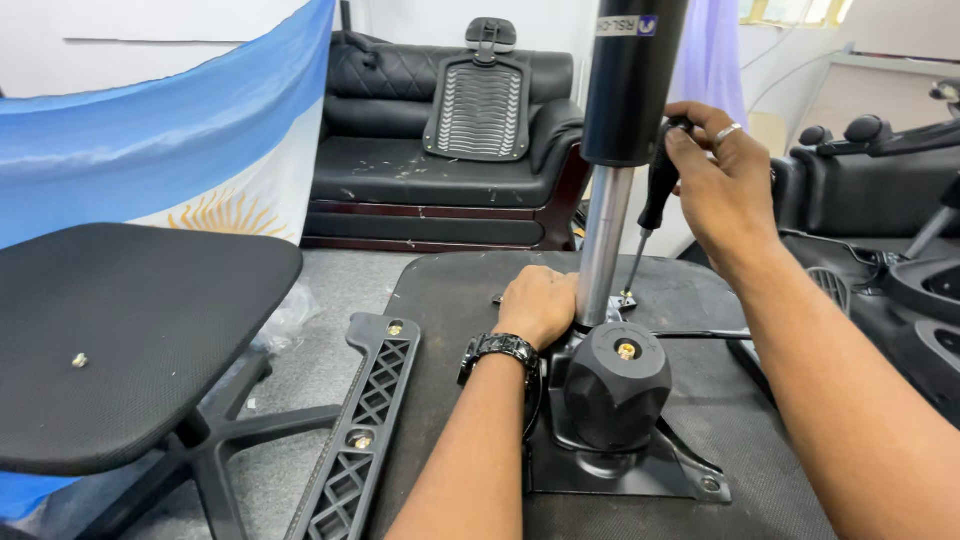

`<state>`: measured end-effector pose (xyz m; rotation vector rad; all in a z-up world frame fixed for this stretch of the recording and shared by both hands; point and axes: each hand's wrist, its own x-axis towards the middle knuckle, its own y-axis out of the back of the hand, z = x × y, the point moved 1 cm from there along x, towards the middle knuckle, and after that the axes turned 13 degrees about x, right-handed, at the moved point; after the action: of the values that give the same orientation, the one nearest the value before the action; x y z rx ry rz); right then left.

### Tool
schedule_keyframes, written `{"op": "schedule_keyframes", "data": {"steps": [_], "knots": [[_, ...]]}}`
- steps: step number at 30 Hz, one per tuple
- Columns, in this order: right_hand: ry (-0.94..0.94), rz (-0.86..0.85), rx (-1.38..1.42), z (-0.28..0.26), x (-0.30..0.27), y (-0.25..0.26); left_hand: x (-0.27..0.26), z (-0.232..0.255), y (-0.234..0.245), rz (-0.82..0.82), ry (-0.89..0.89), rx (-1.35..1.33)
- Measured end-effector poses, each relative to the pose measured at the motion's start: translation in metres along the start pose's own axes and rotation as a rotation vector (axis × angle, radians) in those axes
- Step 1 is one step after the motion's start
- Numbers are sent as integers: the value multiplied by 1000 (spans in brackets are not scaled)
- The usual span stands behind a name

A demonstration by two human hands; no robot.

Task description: The person uses a screwdriver to tighten screws on the base of an office chair, securing the gas lift cylinder to the chair's mounting plate. The person holds the cylinder steady with one hand while turning the screwdriver with the other.

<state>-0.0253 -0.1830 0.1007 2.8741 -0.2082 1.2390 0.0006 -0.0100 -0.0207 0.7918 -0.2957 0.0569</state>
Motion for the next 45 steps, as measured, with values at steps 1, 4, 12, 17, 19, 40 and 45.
{"op": "schedule_keyframes", "data": {"steps": [1, 4, 12, 17, 19, 40, 45], "knots": [[26, 12, -45, 1, -2, 1, 4, -1, -2, -29, 3, 21], [150, 13, -163, 2, -4, 1, 17, -4, -4, -95, 12, 69], [105, 23, -289, 2, 3, 7, 9, -3, -6, -47, -2, 37], [82, 39, -221, -3, 4, 7, -10, 6, 6, -20, -14, -59], [107, 51, -291, -4, 3, 6, -14, 10, 11, -30, 9, -81], [86, 137, -333, 1, 7, 13, -18, 14, 18, -4, -17, -96], [230, 72, -382, -9, 5, 14, -18, 15, 17, -14, -1, -81]]}}
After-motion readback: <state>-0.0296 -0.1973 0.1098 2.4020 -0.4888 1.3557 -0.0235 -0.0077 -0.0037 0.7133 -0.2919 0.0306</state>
